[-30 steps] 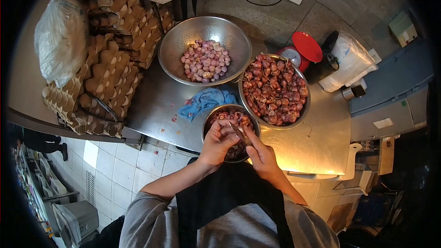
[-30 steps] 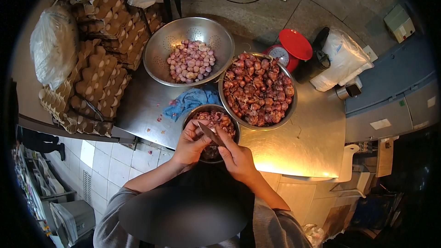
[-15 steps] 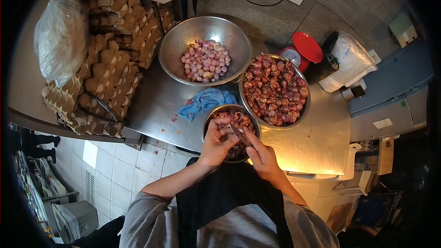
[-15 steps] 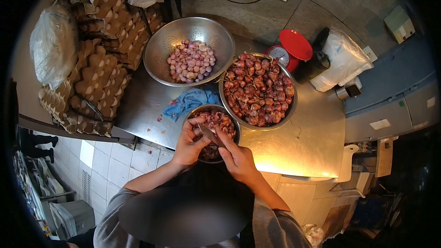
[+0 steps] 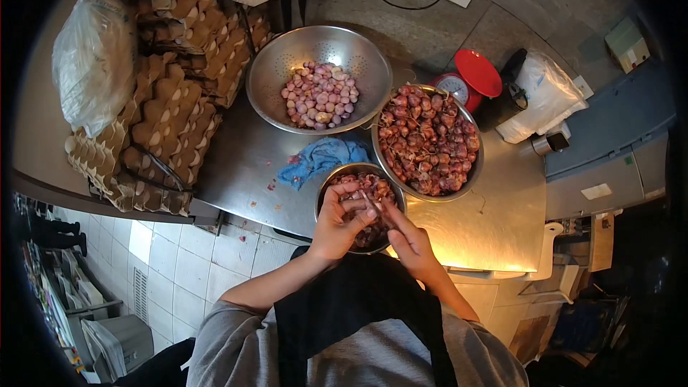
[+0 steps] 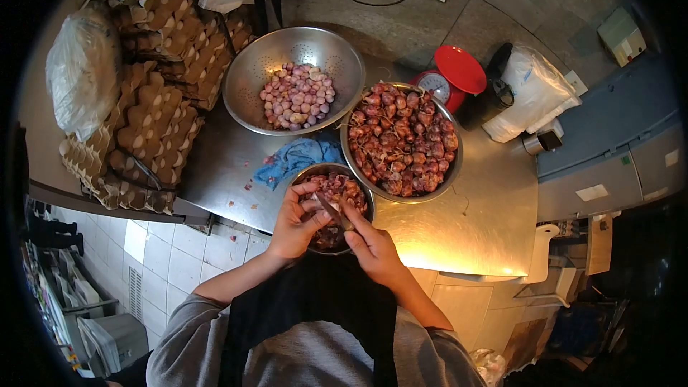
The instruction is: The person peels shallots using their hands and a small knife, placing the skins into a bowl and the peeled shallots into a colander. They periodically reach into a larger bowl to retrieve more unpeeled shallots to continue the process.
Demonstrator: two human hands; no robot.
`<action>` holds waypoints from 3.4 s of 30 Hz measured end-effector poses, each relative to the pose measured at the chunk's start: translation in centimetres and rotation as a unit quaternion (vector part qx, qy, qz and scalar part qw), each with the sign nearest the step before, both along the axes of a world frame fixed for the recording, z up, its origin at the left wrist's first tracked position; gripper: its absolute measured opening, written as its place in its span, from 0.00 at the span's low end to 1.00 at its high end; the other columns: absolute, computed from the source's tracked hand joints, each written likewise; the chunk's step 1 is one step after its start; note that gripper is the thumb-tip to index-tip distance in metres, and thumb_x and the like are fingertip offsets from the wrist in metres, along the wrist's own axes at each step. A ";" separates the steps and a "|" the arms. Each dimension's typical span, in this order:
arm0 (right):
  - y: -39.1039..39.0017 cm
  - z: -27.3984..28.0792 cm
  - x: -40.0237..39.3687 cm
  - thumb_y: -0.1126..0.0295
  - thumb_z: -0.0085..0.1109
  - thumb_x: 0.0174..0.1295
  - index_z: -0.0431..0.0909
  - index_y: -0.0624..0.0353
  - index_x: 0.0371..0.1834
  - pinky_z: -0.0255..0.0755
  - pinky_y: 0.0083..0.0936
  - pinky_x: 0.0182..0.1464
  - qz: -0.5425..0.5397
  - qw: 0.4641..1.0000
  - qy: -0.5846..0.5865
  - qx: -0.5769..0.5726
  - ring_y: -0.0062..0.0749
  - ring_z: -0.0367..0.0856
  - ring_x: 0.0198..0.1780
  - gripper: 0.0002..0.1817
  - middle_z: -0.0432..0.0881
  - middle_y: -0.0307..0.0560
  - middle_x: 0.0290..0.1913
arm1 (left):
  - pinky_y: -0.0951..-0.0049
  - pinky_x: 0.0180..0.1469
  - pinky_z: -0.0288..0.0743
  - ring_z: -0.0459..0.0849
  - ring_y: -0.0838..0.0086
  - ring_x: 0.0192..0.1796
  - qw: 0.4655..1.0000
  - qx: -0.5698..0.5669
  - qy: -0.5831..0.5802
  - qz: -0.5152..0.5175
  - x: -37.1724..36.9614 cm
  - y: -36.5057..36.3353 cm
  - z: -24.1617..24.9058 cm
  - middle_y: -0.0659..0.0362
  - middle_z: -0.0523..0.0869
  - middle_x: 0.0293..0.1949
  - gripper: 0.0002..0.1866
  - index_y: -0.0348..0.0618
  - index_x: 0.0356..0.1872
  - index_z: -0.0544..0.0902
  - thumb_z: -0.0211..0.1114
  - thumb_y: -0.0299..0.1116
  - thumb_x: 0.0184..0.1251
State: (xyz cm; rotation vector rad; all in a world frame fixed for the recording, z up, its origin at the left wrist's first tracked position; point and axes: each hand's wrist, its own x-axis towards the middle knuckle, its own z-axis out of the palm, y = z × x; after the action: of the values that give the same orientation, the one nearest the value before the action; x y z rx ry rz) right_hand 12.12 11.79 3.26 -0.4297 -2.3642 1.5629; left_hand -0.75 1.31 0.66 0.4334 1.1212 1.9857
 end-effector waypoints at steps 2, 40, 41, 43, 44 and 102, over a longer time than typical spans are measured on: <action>-0.3 0.5 0.0 0.68 0.45 0.64 0.62 0.60 0.62 0.64 0.23 0.55 -0.010 0.999 -0.034 0.009 0.44 0.71 0.58 0.22 0.72 0.55 0.56 | 0.77 0.49 0.73 0.77 0.74 0.47 1.000 0.003 0.012 -0.002 -0.1 -0.1 -0.2 0.53 0.78 0.41 0.24 0.39 0.52 0.60 0.62 0.21 0.57; 0.3 -2.4 3.3 0.65 0.41 0.68 0.61 0.63 0.63 0.53 0.22 0.63 -0.048 0.970 -0.028 -0.235 0.28 0.62 0.63 0.22 0.68 0.48 0.61 | 0.66 0.47 0.72 0.80 0.59 0.42 0.790 -0.135 0.577 -0.156 -7.4 23.9 -0.8 0.47 0.82 0.37 0.10 0.39 0.37 0.81 0.62 0.30 0.54; 0.4 -2.3 3.8 0.65 0.41 0.68 0.61 0.63 0.62 0.53 0.22 0.62 -0.059 0.967 -0.036 -0.244 0.28 0.62 0.62 0.22 0.68 0.48 0.60 | 0.65 0.47 0.72 0.80 0.59 0.42 0.734 -0.153 0.648 -0.139 -7.0 25.4 -2.2 0.48 0.82 0.36 0.10 0.39 0.36 0.81 0.62 0.32 0.54; 0.7 -1.6 4.5 0.64 0.41 0.68 0.62 0.63 0.62 0.53 0.22 0.62 -0.082 0.961 -0.043 -0.259 0.28 0.62 0.62 0.22 0.68 0.49 0.60 | 0.63 0.46 0.72 0.80 0.59 0.42 0.648 -0.203 0.726 -0.107 -5.6 27.7 -3.0 0.48 0.82 0.35 0.12 0.38 0.33 0.82 0.63 0.36 0.53; 0.8 -1.1 4.8 0.63 0.41 0.68 0.62 0.62 0.62 0.53 0.22 0.62 -0.096 0.959 -0.041 -0.264 0.29 0.62 0.62 0.22 0.68 0.50 0.60 | 0.63 0.46 0.71 0.80 0.59 0.42 0.623 -0.238 0.739 -0.095 -4.8 28.5 -3.5 0.48 0.82 0.35 0.13 0.38 0.32 0.82 0.63 0.37 0.53; -1.1 -3.4 -0.3 0.66 0.44 0.67 0.56 0.54 0.57 0.51 0.11 0.18 -0.070 0.871 0.096 -0.476 0.13 0.56 0.17 0.18 0.59 0.32 0.22 | 0.77 0.51 0.71 0.77 0.76 0.48 0.997 -0.033 0.063 0.012 1.3 0.3 -2.0 0.58 0.78 0.43 0.13 0.37 0.44 0.73 0.60 0.19 0.57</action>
State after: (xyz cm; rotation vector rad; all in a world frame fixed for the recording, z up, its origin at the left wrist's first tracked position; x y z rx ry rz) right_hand 11.83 10.71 -0.15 -0.5706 -1.2287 2.4626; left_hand 0.54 1.61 -1.38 0.5171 1.2725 1.9584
